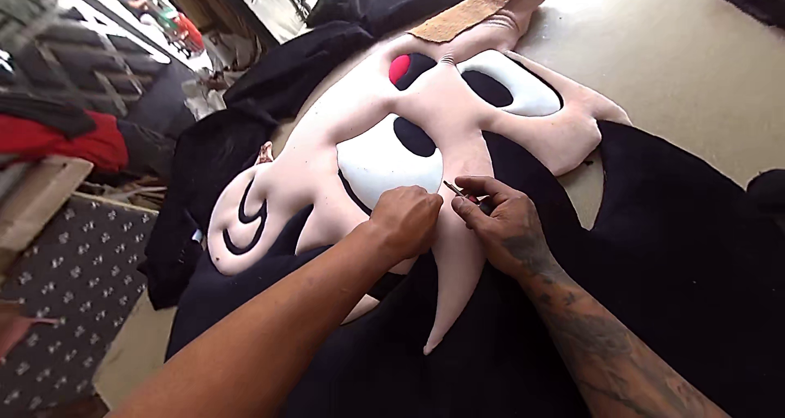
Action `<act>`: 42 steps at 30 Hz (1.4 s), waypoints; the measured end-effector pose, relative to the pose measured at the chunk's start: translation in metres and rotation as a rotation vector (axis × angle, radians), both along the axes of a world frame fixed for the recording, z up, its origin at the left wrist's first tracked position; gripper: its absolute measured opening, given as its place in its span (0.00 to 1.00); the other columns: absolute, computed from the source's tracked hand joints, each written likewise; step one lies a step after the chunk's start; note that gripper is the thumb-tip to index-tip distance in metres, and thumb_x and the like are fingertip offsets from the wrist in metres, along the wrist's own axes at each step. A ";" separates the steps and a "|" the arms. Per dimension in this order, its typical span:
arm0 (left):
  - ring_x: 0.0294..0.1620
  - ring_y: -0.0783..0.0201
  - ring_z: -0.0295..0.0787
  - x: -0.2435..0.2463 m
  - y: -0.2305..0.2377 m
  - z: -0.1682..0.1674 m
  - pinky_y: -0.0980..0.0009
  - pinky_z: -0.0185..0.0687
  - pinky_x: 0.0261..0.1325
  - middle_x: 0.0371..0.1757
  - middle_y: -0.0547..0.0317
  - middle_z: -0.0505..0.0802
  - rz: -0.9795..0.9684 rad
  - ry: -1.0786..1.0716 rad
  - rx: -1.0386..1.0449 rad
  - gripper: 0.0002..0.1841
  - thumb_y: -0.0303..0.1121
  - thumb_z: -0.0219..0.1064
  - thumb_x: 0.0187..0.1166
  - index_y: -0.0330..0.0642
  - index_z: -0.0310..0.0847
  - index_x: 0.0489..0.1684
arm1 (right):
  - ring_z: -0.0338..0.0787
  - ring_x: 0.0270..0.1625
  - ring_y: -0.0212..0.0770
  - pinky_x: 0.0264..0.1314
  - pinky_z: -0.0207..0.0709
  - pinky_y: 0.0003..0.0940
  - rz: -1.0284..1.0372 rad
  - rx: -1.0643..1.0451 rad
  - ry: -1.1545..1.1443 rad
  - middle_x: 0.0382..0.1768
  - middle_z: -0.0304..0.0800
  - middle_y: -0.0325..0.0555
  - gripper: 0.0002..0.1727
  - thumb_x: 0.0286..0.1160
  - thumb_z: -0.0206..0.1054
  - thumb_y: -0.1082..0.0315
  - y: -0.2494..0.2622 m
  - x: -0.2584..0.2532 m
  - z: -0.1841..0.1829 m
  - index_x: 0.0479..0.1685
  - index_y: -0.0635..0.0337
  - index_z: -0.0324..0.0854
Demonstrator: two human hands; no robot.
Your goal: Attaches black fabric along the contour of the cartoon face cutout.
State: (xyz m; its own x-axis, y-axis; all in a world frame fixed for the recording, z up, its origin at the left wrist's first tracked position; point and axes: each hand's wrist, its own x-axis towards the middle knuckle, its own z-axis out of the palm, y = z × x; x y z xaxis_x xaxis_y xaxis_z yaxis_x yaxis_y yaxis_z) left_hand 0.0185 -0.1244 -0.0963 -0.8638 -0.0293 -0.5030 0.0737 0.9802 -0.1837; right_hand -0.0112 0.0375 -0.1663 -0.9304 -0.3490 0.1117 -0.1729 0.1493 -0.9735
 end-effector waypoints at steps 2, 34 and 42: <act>0.42 0.57 0.90 0.000 0.000 -0.003 0.52 0.86 0.38 0.37 0.62 0.90 -0.025 0.008 -0.005 0.10 0.39 0.76 0.60 0.53 0.86 0.37 | 0.90 0.37 0.25 0.37 0.87 0.27 -0.001 -0.030 -0.026 0.45 0.94 0.27 0.17 0.74 0.72 0.54 0.002 -0.002 -0.001 0.59 0.44 0.91; 0.53 0.69 0.91 0.102 -0.022 -0.017 0.63 0.89 0.58 0.49 0.72 0.94 0.036 0.551 0.095 0.18 0.55 0.69 0.75 0.58 0.89 0.54 | 0.91 0.33 0.30 0.36 0.88 0.33 0.024 -0.224 -0.356 0.43 0.95 0.31 0.21 0.73 0.74 0.54 0.017 -0.012 0.010 0.64 0.46 0.88; 0.92 0.51 0.62 0.141 -0.006 -0.040 0.44 0.59 0.90 0.89 0.53 0.73 0.132 0.603 0.103 0.46 0.79 0.46 0.76 0.58 0.74 0.85 | 0.91 0.31 0.33 0.31 0.87 0.33 0.054 -0.189 -0.346 0.45 0.94 0.34 0.21 0.76 0.74 0.54 0.016 -0.010 0.012 0.66 0.46 0.86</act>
